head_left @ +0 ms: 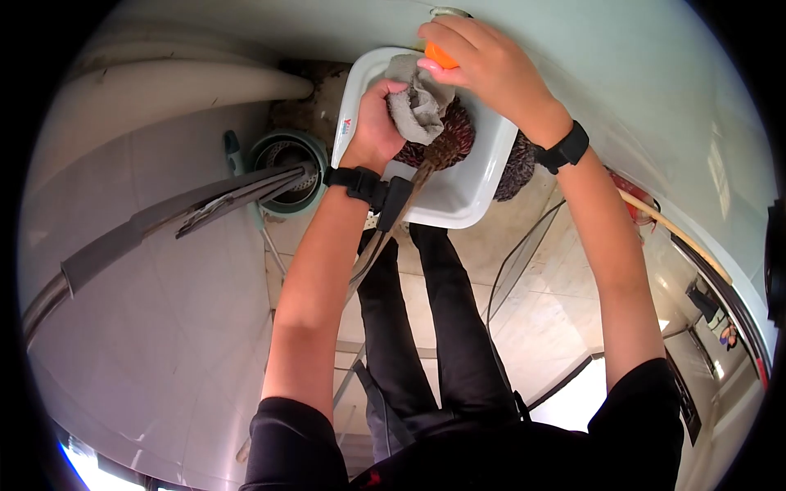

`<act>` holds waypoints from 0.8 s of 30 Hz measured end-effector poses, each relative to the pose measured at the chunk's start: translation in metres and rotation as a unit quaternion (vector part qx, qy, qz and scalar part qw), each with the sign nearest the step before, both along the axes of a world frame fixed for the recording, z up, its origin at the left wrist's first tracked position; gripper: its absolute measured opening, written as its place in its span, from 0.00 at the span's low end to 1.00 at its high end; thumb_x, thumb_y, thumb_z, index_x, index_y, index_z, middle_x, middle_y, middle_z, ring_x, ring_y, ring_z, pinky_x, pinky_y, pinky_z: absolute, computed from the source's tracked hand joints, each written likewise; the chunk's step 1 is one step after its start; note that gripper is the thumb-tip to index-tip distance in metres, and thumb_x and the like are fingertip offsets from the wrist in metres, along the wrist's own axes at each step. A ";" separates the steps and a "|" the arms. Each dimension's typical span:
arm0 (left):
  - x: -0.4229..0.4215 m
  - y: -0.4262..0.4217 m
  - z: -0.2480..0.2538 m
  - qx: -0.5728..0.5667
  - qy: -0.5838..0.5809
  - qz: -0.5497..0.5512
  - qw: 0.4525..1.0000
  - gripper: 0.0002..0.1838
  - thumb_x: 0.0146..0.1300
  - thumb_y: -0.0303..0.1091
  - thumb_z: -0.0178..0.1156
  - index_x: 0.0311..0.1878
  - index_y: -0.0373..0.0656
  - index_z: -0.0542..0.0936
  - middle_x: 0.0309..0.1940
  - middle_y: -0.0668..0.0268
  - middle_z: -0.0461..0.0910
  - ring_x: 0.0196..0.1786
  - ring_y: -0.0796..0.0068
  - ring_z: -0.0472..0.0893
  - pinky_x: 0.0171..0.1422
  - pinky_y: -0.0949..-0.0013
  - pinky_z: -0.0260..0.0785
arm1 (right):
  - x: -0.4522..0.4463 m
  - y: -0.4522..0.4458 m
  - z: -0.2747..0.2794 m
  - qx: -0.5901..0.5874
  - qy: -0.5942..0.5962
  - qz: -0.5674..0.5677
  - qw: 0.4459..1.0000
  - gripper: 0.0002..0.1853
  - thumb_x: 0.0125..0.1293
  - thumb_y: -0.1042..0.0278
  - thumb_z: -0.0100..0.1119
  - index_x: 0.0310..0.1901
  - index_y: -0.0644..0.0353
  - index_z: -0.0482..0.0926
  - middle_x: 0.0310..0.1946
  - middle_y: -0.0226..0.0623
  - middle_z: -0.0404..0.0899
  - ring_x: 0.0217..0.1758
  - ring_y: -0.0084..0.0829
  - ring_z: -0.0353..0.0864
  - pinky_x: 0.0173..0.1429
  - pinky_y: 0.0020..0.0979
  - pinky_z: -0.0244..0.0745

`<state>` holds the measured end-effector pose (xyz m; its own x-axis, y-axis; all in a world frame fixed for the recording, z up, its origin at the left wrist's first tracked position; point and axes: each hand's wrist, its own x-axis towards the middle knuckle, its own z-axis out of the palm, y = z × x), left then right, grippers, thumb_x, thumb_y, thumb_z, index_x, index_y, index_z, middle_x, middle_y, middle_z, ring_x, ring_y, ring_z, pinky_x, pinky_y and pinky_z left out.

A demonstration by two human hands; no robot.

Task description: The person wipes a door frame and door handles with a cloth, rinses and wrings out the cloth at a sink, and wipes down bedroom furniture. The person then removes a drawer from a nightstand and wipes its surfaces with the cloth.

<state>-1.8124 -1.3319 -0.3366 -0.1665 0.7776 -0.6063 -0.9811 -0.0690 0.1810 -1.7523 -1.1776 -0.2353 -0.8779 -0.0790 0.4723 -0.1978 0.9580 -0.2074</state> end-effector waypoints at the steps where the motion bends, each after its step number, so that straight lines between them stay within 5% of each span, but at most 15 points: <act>1: 0.000 0.001 0.002 0.008 0.003 0.006 1.000 0.21 0.63 0.37 0.44 0.56 0.35 0.68 0.48 0.56 0.75 0.49 0.59 0.77 0.56 0.53 0.71 | 0.001 0.002 -0.001 -0.001 0.000 -0.001 1.000 0.20 0.50 0.63 0.69 0.45 0.56 0.76 0.40 0.34 0.77 0.40 0.37 0.78 0.44 0.32 0.76; 4: 0.002 0.004 0.010 0.010 0.012 0.018 1.000 0.22 0.69 0.44 0.42 0.57 0.37 0.68 0.50 0.58 0.75 0.50 0.60 0.76 0.58 0.53 0.69 | 0.006 0.003 -0.002 -0.015 -0.049 0.010 0.999 0.19 0.57 0.66 0.64 0.50 0.57 0.74 0.45 0.35 0.77 0.43 0.35 0.79 0.46 0.32 0.76; 7: 0.007 0.005 0.011 -0.014 0.011 0.024 1.000 0.26 0.72 0.52 0.38 0.60 0.41 0.68 0.53 0.60 0.74 0.54 0.61 0.74 0.61 0.53 0.67 | 0.017 -0.001 -0.006 -0.142 -0.084 0.005 0.986 0.23 0.57 0.65 0.63 0.53 0.62 0.72 0.51 0.45 0.73 0.52 0.45 0.74 0.55 0.37 0.72; 9: 0.010 0.005 0.008 -0.034 0.003 0.023 0.999 0.29 0.72 0.56 0.37 0.61 0.42 0.67 0.54 0.61 0.73 0.56 0.62 0.73 0.62 0.54 0.66 | 0.038 -0.006 -0.040 -0.415 -0.014 -0.069 0.907 0.17 0.67 0.75 0.49 0.57 0.63 0.67 0.54 0.40 0.72 0.50 0.30 0.77 0.53 0.29 0.72; 14: 0.014 0.004 0.002 -0.042 -0.009 0.021 0.999 0.31 0.70 0.60 0.38 0.56 0.42 0.71 0.46 0.62 0.75 0.49 0.63 0.75 0.58 0.58 0.68 | 0.073 -0.031 -0.102 -0.481 -0.121 -0.251 0.831 0.24 0.67 0.66 0.52 0.62 0.61 0.62 0.57 0.44 0.69 0.57 0.34 0.73 0.59 0.30 0.69; 16: 0.016 0.003 -0.007 -0.027 -0.010 0.015 0.999 0.29 0.69 0.60 0.41 0.57 0.43 0.69 0.46 0.63 0.75 0.48 0.64 0.75 0.58 0.58 0.68 | 0.074 -0.030 -0.120 -0.585 -0.226 -0.155 0.763 0.27 0.66 0.60 0.54 0.63 0.62 0.62 0.59 0.46 0.68 0.58 0.36 0.72 0.59 0.30 0.69; 17: 0.016 0.003 -0.007 -0.013 -0.011 0.009 1.000 0.29 0.68 0.59 0.44 0.58 0.44 0.68 0.46 0.63 0.74 0.48 0.66 0.75 0.58 0.58 0.68 | 0.069 -0.034 -0.110 -0.636 -0.289 -0.192 0.690 0.27 0.66 0.56 0.55 0.62 0.63 0.64 0.57 0.46 0.72 0.57 0.34 0.74 0.58 0.31 0.68; 20: 0.016 0.000 -0.007 -0.052 0.105 -0.029 0.993 0.23 0.68 0.52 0.51 0.59 0.49 0.68 0.51 0.67 0.74 0.55 0.70 0.74 0.59 0.61 0.69 | 0.060 -0.027 -0.115 -0.541 -0.354 -0.181 0.741 0.26 0.66 0.55 0.55 0.59 0.63 0.69 0.51 0.44 0.77 0.54 0.31 0.76 0.55 0.29 0.70; 24: 0.016 0.004 -0.010 -0.077 0.141 -0.051 0.986 0.20 0.65 0.42 0.57 0.57 0.50 0.67 0.48 0.68 0.75 0.52 0.74 0.76 0.52 0.64 0.73 | 0.054 -0.030 -0.120 -0.561 -0.261 -0.143 0.772 0.19 0.64 0.58 0.58 0.49 0.64 0.73 0.42 0.40 0.81 0.45 0.27 0.80 0.50 0.26 0.72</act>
<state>-1.7969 -1.3283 -0.3466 -0.2710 0.7018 -0.6588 -0.8902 0.0776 0.4488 -1.6981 -1.2072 -0.3558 -0.8777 0.3546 -0.3224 0.3802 0.1057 -0.9188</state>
